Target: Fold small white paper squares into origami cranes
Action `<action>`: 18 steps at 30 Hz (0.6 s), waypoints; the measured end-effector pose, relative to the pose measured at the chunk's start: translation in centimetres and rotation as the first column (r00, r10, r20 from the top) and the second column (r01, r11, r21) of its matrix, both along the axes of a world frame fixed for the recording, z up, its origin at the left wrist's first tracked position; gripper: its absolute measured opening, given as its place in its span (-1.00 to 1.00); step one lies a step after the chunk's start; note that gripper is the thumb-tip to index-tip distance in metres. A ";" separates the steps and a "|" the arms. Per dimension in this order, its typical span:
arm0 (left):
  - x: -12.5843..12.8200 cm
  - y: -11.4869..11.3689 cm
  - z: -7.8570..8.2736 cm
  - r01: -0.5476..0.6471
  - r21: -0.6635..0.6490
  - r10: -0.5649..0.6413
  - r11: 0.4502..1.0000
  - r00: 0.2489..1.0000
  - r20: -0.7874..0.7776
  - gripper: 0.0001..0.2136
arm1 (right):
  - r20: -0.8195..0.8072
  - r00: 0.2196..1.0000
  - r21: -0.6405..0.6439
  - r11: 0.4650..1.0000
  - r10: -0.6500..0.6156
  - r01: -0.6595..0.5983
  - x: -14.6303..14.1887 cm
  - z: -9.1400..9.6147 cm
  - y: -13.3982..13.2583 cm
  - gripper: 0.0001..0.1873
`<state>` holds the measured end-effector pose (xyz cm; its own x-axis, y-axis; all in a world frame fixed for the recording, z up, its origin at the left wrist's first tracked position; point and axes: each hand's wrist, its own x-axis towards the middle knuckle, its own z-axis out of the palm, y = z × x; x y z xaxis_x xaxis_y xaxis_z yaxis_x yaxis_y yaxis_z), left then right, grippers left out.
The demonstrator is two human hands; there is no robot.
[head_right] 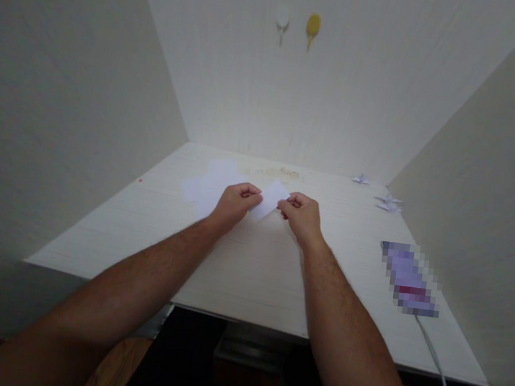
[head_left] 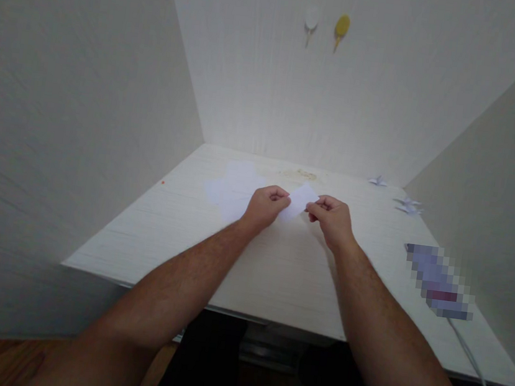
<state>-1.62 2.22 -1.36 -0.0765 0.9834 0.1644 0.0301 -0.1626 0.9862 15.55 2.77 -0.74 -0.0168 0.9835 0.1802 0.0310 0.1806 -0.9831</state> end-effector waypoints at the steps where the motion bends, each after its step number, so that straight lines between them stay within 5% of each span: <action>1: 0.0 0.0 0.0 0.000 -0.002 0.000 1.000 1.000 -0.011 -0.85 | 0.004 1.000 -0.004 1.000 0.005 -0.005 0.0 0.0 0.0 -0.86; 18: -0.1 0.3 -0.5 0.045 0.020 -0.043 0.999 0.996 -0.080 -0.82 | 0.092 0.995 -0.012 1.000 0.024 -0.023 0.0 0.1 -0.4 -0.79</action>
